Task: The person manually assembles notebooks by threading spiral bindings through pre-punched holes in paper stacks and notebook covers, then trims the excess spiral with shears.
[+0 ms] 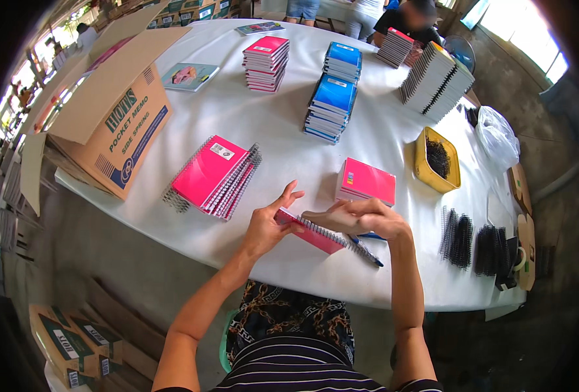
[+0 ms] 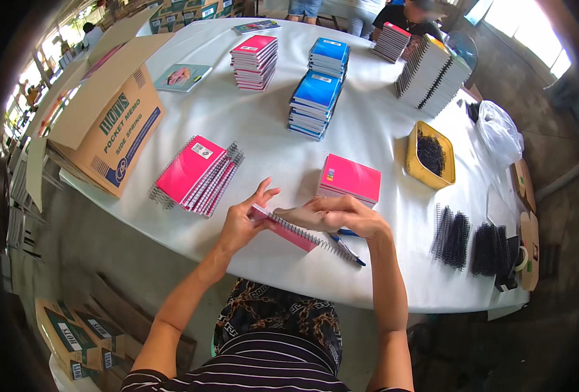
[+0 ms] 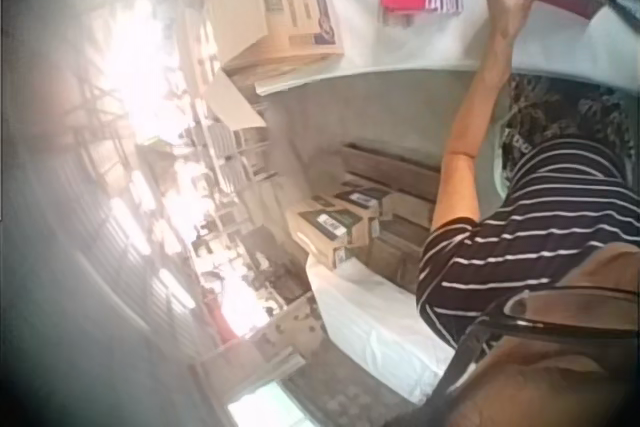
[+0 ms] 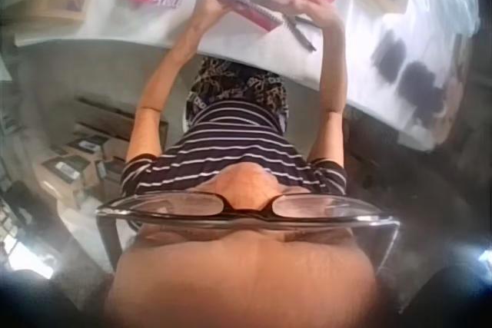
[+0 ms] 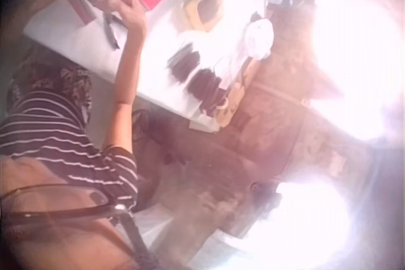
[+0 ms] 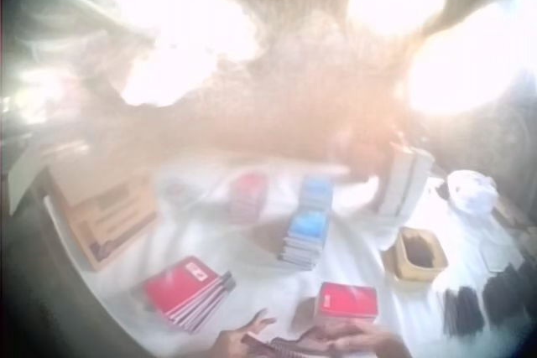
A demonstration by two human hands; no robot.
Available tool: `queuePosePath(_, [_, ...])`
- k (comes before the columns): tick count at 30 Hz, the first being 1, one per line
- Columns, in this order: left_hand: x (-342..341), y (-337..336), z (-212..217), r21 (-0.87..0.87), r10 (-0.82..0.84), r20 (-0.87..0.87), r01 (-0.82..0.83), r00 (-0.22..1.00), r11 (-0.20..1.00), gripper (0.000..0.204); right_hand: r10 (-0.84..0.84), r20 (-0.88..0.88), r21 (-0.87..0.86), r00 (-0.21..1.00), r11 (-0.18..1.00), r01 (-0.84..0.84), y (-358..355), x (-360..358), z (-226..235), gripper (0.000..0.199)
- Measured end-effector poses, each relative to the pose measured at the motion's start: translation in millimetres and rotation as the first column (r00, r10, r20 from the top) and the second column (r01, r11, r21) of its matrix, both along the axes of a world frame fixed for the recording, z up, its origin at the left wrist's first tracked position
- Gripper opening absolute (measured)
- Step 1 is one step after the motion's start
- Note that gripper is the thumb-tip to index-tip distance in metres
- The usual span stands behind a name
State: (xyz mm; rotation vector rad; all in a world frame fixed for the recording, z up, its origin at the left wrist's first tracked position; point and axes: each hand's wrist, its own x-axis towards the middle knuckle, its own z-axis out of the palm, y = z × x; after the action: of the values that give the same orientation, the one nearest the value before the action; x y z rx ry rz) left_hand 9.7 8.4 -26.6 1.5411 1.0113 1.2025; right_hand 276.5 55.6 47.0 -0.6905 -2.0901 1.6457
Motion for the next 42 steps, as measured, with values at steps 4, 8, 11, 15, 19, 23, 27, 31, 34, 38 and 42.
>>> queuePosePath(4, [-2,0,-1,-0.033,-0.03,0.046,0.032,0.999,0.999,0.1,-0.114,0.325,0.096,0.939,0.992,0.087,1,-19,12,0.056])
queuePosePath(8, [-3,0,-2,0.053,-0.021,-0.05,0.023,0.999,0.998,0.099,-0.089,0.316,0.119,0.944,0.991,0.054,-4,-29,15,0.057])
queuePosePath(11, [-4,1,-4,0.074,-0.029,-0.038,0.032,0.999,0.997,0.099,-0.142,0.198,0.071,0.97,0.989,0.131,0,-25,11,0.056])
queuePosePath(15, [-4,4,-4,0.059,-0.043,-0.097,0.048,0.994,0.997,0.1,-0.128,0.366,0.124,0.922,0.988,0.088,0,-37,15,0.062])
queuePosePath(19, [-17,7,-17,0.001,-0.217,0.083,0.218,0.973,0.976,0.079,-0.214,0.25,0.183,0.944,0.968,0.171,-18,-5,23,0.069])
queuePosePath(23, [-35,17,0,-0.24,-0.427,0.013,0.418,0.904,0.876,0.064,-0.487,0.259,0.418,0.834,0.835,0.358,-56,71,40,0.047])
queuePosePath(27, [-19,11,31,-0.074,-0.201,0.21,0.221,0.957,0.973,0.05,-0.941,0.293,0.949,0.168,0.308,0.07,-93,117,6,0.038])
queuePosePath(31, [-5,4,25,0.271,-0.145,-0.193,0.195,0.97,0.943,0.045,-0.856,0.179,0.869,0.485,0.369,0.33,-99,48,-37,0.053])
queuePosePath(34, [9,-11,7,0.254,0.062,-0.496,0.076,0.866,0.964,0.059,-0.808,0.304,0.884,0.505,0.437,0.166,-107,19,-62,0.053])
queuePosePath(38, [14,-18,3,0.371,0.241,-0.65,0.024,0.72,0.928,0.065,-0.838,0.201,0.841,0.507,0.413,0.349,-115,1,-65,0.047])
queuePosePath(42, [18,-22,13,0.393,0.293,-0.669,-0.01,0.683,0.919,0.065,-0.733,-0.019,0.826,0.68,0.372,0.424,-127,-55,-38,0.044])
